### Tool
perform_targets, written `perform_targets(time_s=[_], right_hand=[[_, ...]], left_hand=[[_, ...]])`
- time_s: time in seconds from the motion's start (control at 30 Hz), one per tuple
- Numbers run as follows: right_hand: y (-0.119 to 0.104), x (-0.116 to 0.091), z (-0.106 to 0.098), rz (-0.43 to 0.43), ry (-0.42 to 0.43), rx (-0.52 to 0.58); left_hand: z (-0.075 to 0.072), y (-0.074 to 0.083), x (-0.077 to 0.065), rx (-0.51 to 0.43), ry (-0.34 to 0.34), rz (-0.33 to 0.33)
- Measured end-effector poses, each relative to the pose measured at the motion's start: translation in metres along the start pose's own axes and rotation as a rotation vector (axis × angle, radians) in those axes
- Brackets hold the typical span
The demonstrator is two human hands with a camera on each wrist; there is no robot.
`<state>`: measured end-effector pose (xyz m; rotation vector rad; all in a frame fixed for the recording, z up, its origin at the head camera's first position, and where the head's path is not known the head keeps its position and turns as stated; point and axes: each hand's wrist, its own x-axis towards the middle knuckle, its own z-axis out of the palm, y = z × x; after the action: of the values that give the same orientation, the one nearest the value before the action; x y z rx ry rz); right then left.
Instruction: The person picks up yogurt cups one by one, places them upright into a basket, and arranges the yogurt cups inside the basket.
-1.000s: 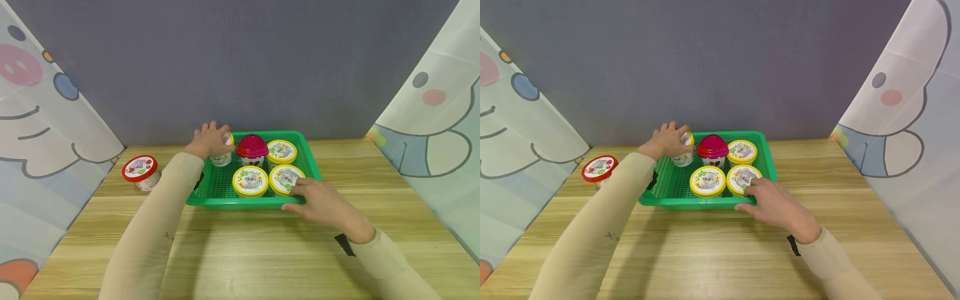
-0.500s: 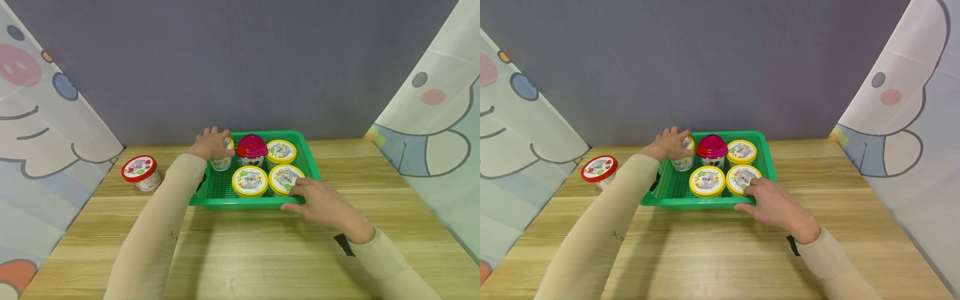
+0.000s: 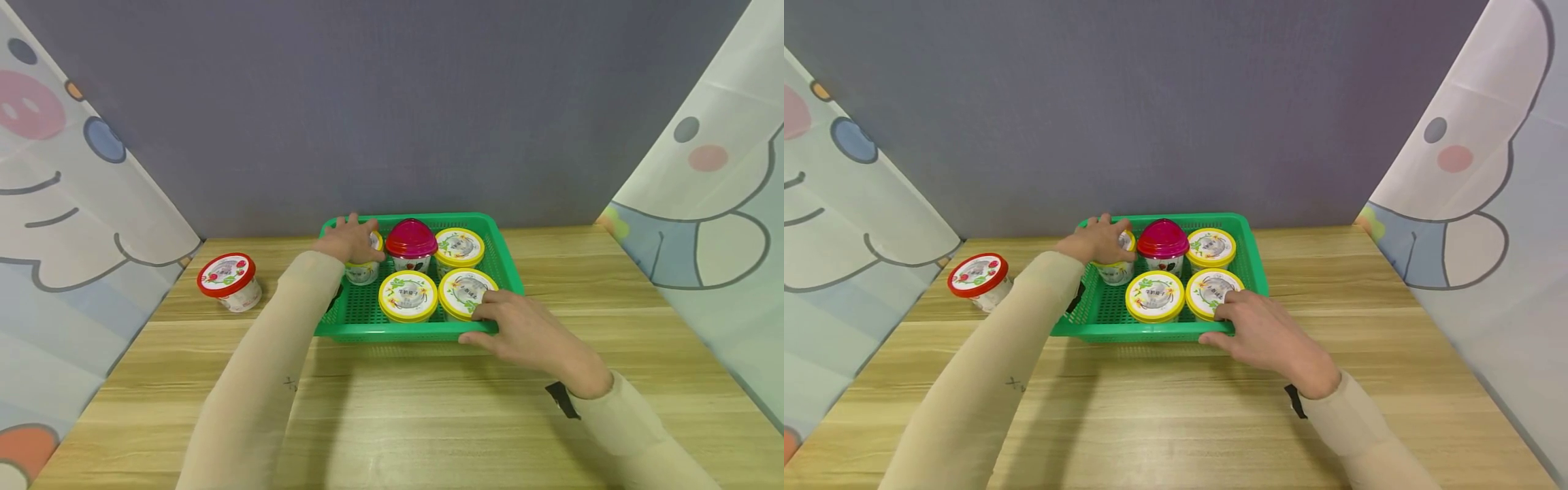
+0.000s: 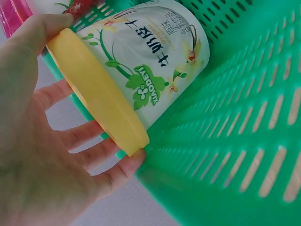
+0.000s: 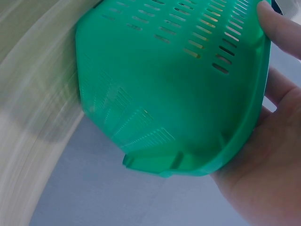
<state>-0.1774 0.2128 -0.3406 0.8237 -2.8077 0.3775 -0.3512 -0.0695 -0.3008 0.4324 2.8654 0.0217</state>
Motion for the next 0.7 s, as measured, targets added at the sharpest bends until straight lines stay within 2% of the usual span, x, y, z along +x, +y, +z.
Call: perform_targets(time_s=[0.33,0.7], right_hand=[[-0.0003,-0.0002,-0.0001,-0.003,0.000,0.001],[0.0005,0.0000,-0.0005,-0.016,0.004,-0.004]], left_hand=[[0.0038,0.0034,0.0024,-0.006,-0.030,0.001],[0.0042,0.0044,-0.0011,-0.013,-0.049,-0.010]])
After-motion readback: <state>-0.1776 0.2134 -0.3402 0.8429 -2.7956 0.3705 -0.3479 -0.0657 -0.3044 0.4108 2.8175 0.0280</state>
